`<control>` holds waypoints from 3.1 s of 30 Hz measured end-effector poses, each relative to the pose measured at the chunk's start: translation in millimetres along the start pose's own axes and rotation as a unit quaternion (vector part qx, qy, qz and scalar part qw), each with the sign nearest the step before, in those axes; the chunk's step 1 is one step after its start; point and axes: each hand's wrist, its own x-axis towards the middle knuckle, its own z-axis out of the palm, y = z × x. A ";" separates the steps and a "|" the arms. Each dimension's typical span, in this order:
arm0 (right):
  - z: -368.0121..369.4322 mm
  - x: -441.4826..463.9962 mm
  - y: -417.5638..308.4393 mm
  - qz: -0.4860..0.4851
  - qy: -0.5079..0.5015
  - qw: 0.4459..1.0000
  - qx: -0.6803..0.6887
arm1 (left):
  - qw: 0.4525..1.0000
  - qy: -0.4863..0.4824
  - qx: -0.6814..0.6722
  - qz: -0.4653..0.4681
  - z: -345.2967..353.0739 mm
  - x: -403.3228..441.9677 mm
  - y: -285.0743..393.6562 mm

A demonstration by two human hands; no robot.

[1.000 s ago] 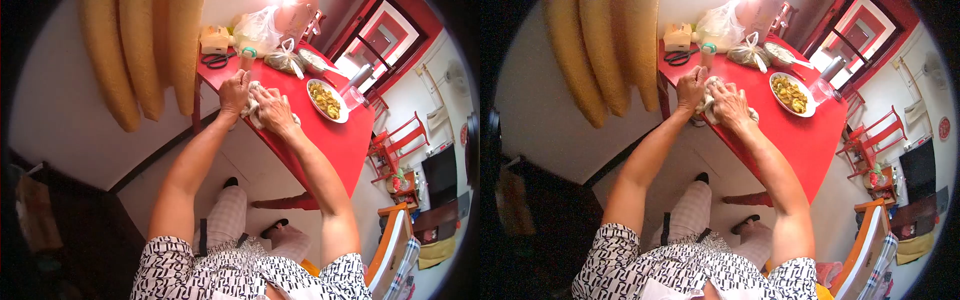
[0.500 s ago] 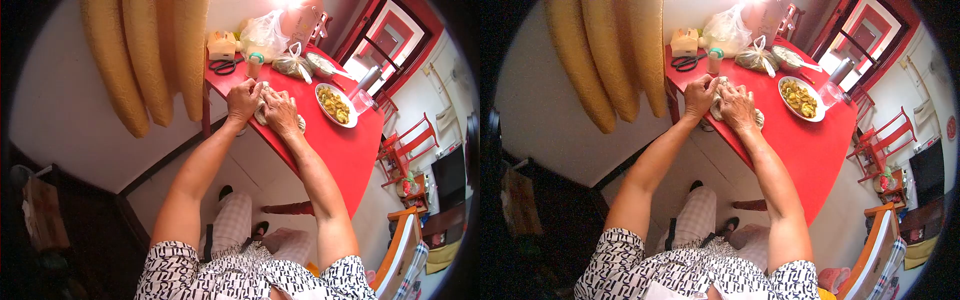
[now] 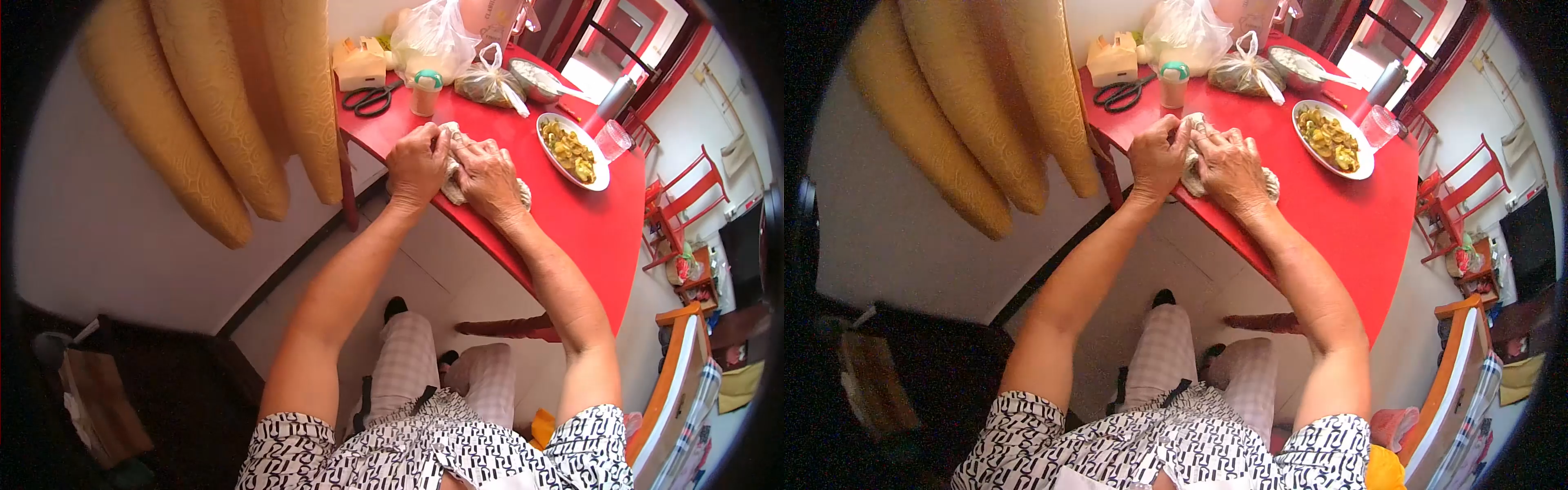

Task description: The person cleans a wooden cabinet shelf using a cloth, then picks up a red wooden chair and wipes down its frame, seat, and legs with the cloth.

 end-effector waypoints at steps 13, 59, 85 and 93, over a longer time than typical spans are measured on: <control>-2.3 -0.9 2.7 -0.022 -0.030 0.999 -0.011 | 1.000 0.008 -0.004 0.027 -1.4 -0.5 -1.6; 88.1 27.9 89.5 -0.166 -0.033 0.985 0.045 | 0.821 0.391 0.347 -0.231 -437.7 -285.5 -37.6; -29.7 -1.8 -313.7 -0.230 -0.538 0.610 0.535 | 0.814 0.185 0.250 -0.490 -293.7 -397.4 -19.8; -43.4 -51.7 -546.6 -0.611 -0.181 0.629 0.445 | 0.821 0.190 0.268 -0.467 -272.2 -372.1 21.1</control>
